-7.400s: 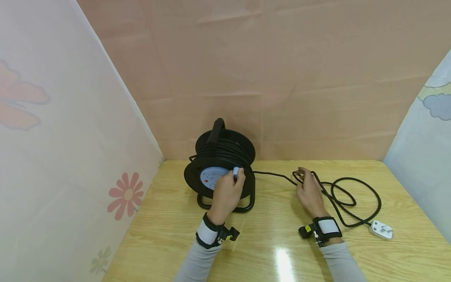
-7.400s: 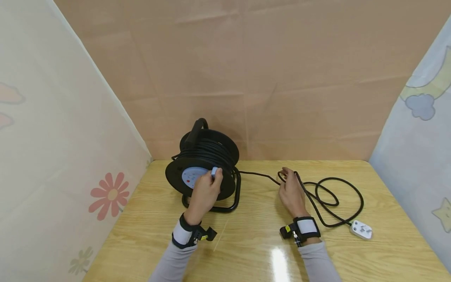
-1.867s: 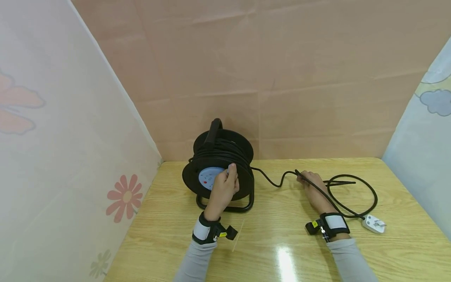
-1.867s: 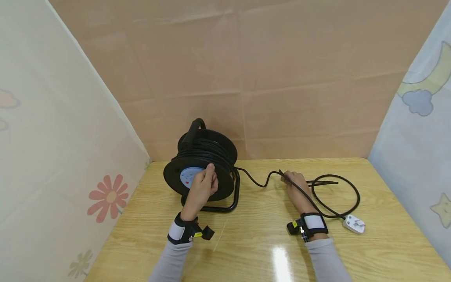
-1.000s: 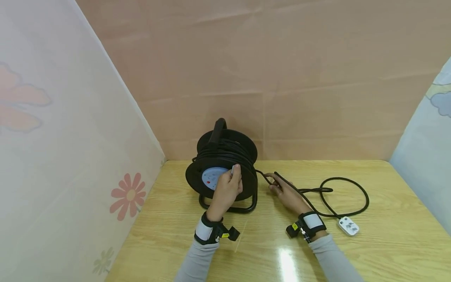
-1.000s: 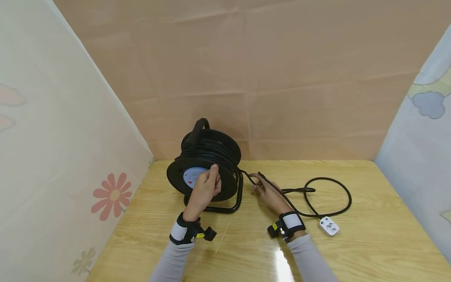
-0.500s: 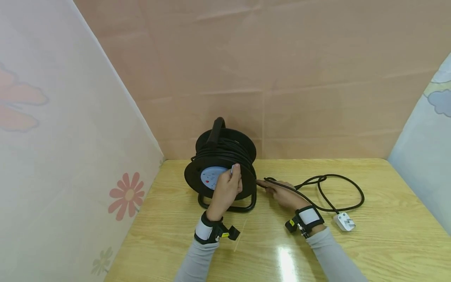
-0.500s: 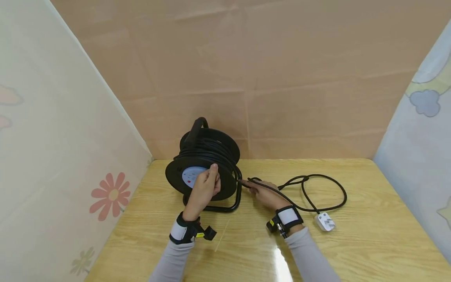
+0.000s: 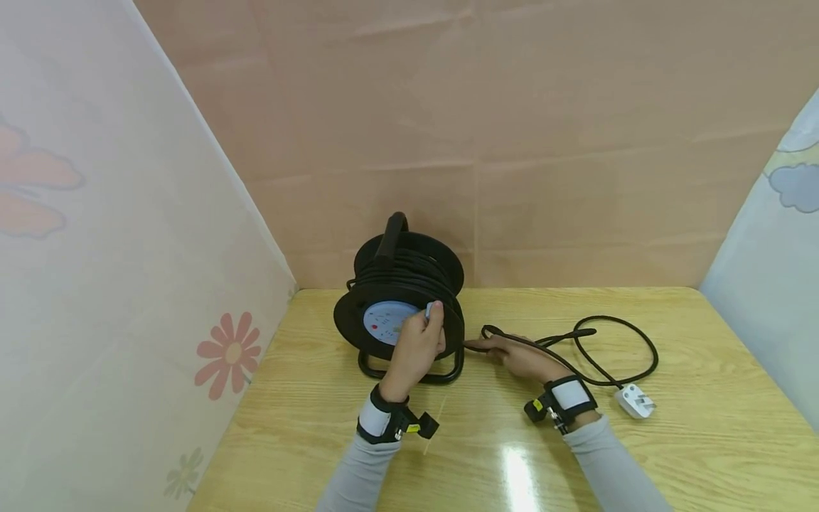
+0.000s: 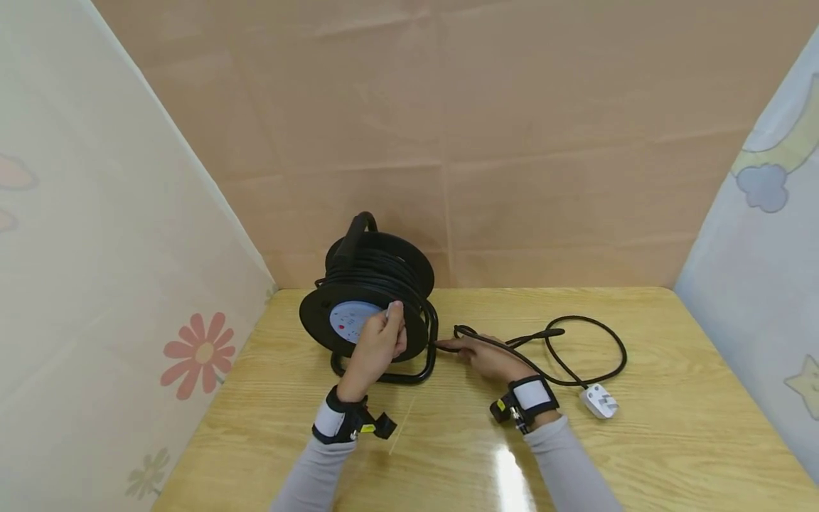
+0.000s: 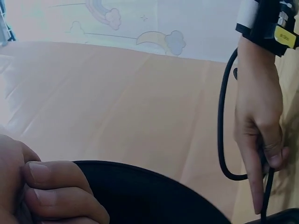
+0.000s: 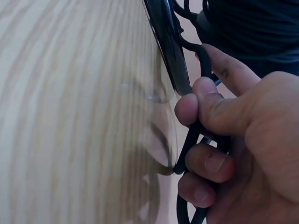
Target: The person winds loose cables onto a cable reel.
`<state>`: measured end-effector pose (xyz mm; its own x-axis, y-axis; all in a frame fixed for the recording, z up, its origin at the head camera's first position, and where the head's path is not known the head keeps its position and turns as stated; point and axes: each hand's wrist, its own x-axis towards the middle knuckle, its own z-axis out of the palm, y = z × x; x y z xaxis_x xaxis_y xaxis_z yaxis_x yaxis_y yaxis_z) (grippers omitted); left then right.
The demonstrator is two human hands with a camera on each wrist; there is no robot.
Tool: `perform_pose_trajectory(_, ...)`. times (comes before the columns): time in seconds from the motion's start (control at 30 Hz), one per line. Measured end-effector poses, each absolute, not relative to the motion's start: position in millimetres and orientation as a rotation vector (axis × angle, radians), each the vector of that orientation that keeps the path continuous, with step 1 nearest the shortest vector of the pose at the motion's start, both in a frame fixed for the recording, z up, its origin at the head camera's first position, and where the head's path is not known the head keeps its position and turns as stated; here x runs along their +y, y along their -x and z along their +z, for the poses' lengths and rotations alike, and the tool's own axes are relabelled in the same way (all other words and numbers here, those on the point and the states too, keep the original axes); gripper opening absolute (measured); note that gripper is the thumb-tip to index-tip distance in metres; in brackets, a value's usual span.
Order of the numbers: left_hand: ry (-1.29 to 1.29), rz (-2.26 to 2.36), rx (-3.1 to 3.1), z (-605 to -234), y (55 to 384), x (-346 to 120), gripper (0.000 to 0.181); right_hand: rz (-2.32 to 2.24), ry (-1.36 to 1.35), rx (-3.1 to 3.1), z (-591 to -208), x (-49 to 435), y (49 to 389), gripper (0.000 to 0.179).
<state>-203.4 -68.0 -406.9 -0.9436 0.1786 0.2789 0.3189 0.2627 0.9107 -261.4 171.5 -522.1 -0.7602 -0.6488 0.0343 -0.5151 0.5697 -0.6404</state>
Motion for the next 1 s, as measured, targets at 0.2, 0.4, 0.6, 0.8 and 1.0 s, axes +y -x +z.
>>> perform_pose_trajectory(0.2, 0.454, -1.743, -2.461, -418.2, 201.2, -58.5, 0.058, -1.077, 0.888, 2.527, -525.1, 178.7, 257.2, 0.046)
perform_pose_trajectory(0.4, 0.433, -1.745, -2.519, -431.5, 200.8, -51.3, 0.059, -1.141, 0.842, 2.503, -526.3, 180.2, 256.8, 0.045)
perform_pose_trajectory(0.6, 0.421, -1.719, -2.552, -441.3, 199.6, -47.5, 0.060, -1.179, 0.830, 2.563, -528.0, 180.9, 255.7, 0.041)
perform_pose_trajectory(0.8, 0.409, -1.678, -2.591, -447.8, 198.3, -45.5, 0.058, -1.235, 0.872, 2.626, -529.9, 181.6, 255.3, 0.034)
perform_pose_trajectory(1.0, 0.390, -1.614, -2.645, -452.5, 197.7, -44.4, 0.060, -1.293, 0.898, 2.623, -530.7, 184.4, 254.1, 0.034)
